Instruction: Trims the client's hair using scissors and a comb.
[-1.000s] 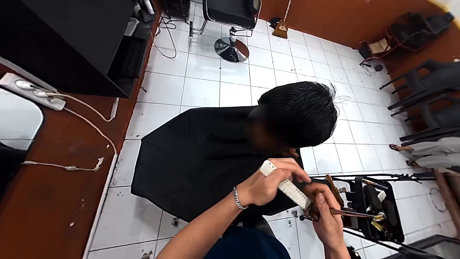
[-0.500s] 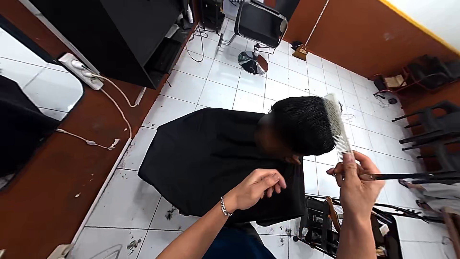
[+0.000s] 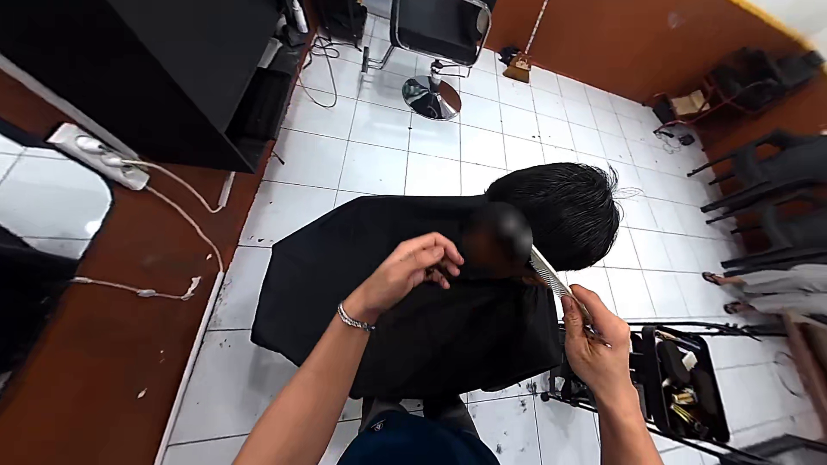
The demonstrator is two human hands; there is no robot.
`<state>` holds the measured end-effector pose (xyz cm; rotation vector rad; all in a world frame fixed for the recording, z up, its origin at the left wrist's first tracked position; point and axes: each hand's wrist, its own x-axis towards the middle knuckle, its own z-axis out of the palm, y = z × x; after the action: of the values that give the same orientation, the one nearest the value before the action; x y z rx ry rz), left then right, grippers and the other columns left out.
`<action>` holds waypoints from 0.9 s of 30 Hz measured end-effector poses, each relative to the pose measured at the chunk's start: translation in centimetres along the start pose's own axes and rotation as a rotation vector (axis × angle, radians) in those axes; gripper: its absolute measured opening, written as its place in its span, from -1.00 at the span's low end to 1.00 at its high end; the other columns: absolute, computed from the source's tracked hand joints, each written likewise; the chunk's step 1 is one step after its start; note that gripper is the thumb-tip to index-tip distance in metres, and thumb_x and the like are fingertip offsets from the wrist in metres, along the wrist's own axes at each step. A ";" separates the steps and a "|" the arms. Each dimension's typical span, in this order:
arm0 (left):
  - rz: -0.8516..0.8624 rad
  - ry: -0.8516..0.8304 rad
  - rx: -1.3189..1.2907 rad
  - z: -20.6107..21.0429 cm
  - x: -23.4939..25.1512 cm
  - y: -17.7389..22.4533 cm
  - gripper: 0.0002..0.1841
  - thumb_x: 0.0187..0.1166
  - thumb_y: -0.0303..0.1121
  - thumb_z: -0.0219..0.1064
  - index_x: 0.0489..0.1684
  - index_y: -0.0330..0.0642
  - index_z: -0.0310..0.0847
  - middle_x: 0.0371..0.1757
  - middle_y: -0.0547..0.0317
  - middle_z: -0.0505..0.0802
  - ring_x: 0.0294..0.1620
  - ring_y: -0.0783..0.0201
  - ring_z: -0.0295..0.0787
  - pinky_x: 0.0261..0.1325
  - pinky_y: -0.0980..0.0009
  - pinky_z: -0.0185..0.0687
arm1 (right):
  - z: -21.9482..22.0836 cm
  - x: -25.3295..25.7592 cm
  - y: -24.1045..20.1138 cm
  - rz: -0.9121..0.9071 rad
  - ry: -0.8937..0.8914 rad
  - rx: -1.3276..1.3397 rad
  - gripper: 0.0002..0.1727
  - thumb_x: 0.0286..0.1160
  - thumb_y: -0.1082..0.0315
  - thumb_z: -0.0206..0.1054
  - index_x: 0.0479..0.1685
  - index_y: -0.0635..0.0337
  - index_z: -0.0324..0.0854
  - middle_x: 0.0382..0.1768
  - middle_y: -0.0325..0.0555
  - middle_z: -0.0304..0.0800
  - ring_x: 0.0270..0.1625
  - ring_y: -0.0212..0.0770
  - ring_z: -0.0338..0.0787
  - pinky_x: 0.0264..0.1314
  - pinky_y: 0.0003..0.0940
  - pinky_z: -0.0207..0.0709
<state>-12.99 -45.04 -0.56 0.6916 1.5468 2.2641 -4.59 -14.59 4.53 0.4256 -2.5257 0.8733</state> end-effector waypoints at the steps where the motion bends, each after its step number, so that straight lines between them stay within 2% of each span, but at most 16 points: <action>1: -0.008 -0.019 0.023 -0.9 0.8 0.8 -0.60 0.75 0.06 0.02 0.09 0.04 0.68 0.13 0.25 0.84 0.02 0.34 0.83 0.00 0.37 0.80 | 0.1 -0.1 -0.1 -0.004 -0.004 -0.021 -0.69 0.79 0.32 0.13 -0.08 0.39 0.71 -0.47 -0.11 0.68 -0.45 -0.51 0.58 -0.31 -0.64 0.51; 4: -0.058 -0.071 0.071 -2.8 2.9 2.4 -0.61 0.72 0.00 0.02 0.27 0.02 0.58 0.24 0.20 0.77 0.15 0.29 0.78 0.06 0.33 0.77 | 0.2 -0.3 -0.5 -0.006 -0.020 -0.090 -0.69 0.78 0.30 0.12 -0.14 0.36 0.70 -0.46 -0.09 0.69 -0.41 -0.47 0.60 -0.25 -0.61 0.52; 6: -0.076 -0.123 0.062 -3.8 4.6 2.7 -0.61 0.73 -0.01 0.06 0.33 0.01 0.50 0.31 0.21 0.73 0.27 0.28 0.74 0.18 0.28 0.76 | 0.2 -0.4 -0.6 -0.002 -0.039 -0.104 -0.69 0.78 0.30 0.13 -0.11 0.36 0.72 -0.39 -0.06 0.75 -0.36 -0.46 0.66 -0.19 -0.59 0.57; 8: -0.093 -0.167 0.073 -4.1 5.8 3.3 -0.60 0.71 -0.03 0.10 0.36 0.01 0.50 0.31 0.22 0.72 0.32 0.29 0.71 0.22 0.29 0.74 | 0.3 -0.4 -0.7 0.015 -0.058 -0.080 -0.69 0.77 0.30 0.14 -0.07 0.36 0.73 -0.36 -0.04 0.78 -0.33 -0.46 0.69 -0.16 -0.58 0.58; 11: -0.098 -0.282 0.157 -4.1 7.2 4.1 -0.59 0.74 -0.05 0.08 0.40 -0.02 0.52 0.24 0.24 0.74 0.30 0.33 0.69 0.24 0.33 0.70 | 0.1 -0.5 -0.8 0.078 -0.083 0.048 -0.70 0.79 0.28 0.14 -0.05 0.34 0.71 -0.41 -0.19 0.71 -0.38 -0.61 0.59 -0.23 -0.68 0.52; 13: -0.100 -0.390 0.198 -4.2 8.0 4.4 -0.57 0.78 -0.01 0.01 0.38 -0.03 0.54 0.20 0.25 0.78 0.24 0.38 0.73 0.15 0.39 0.70 | -0.2 -0.4 -1.0 0.119 -0.096 0.120 -0.71 0.79 0.29 0.15 -0.03 0.33 0.71 -0.40 -0.28 0.71 -0.37 -0.68 0.59 -0.22 -0.73 0.52; 17: -0.124 -0.616 0.171 -3.5 9.6 4.9 -0.36 0.77 0.26 -0.12 0.39 -0.02 0.58 0.02 0.28 0.81 0.07 0.39 0.78 0.02 0.42 0.74 | -0.4 -0.1 -0.7 0.152 -0.108 0.178 -0.73 0.78 0.30 0.17 -0.02 0.32 0.70 -0.40 -0.34 0.72 -0.36 -0.70 0.61 -0.21 -0.74 0.55; 20: -0.194 -0.711 0.136 -2.2 11.1 5.1 -0.29 0.79 0.26 -0.25 0.44 -0.08 0.59 0.04 0.27 0.85 0.03 0.41 0.83 0.04 0.41 0.79 | -0.2 -0.1 -0.5 0.175 -0.116 0.224 -0.75 0.77 0.32 0.17 -0.01 0.29 0.70 -0.36 -0.39 0.74 -0.34 -0.72 0.63 -0.20 -0.74 0.57; 24: -0.356 -0.734 0.176 -0.7 12.1 5.5 -0.22 0.87 0.17 -0.42 0.27 -0.20 0.72 0.02 0.18 0.93 -0.04 0.34 0.90 0.02 0.33 0.83 | 0.3 -0.2 -0.4 0.222 -0.117 0.263 -0.77 0.76 0.34 0.17 -0.02 0.28 0.71 -0.40 -0.44 0.71 -0.37 -0.71 0.61 -0.23 -0.72 0.56; 27: -0.393 -0.646 0.229 0.1 11.9 5.4 -0.14 0.86 0.20 -0.44 0.06 -0.28 0.80 -0.07 0.14 0.96 -0.06 0.32 0.92 0.07 0.31 0.82 | 0.6 -0.6 -0.9 0.278 -0.163 0.340 -0.78 0.75 0.35 0.17 -0.03 0.24 0.71 -0.46 -0.53 0.67 -0.45 -0.74 0.57 -0.34 -0.76 0.50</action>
<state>-22.79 -40.89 7.07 0.9582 1.4515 1.4011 -3.90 -15.61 4.26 0.2578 -2.6285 1.4383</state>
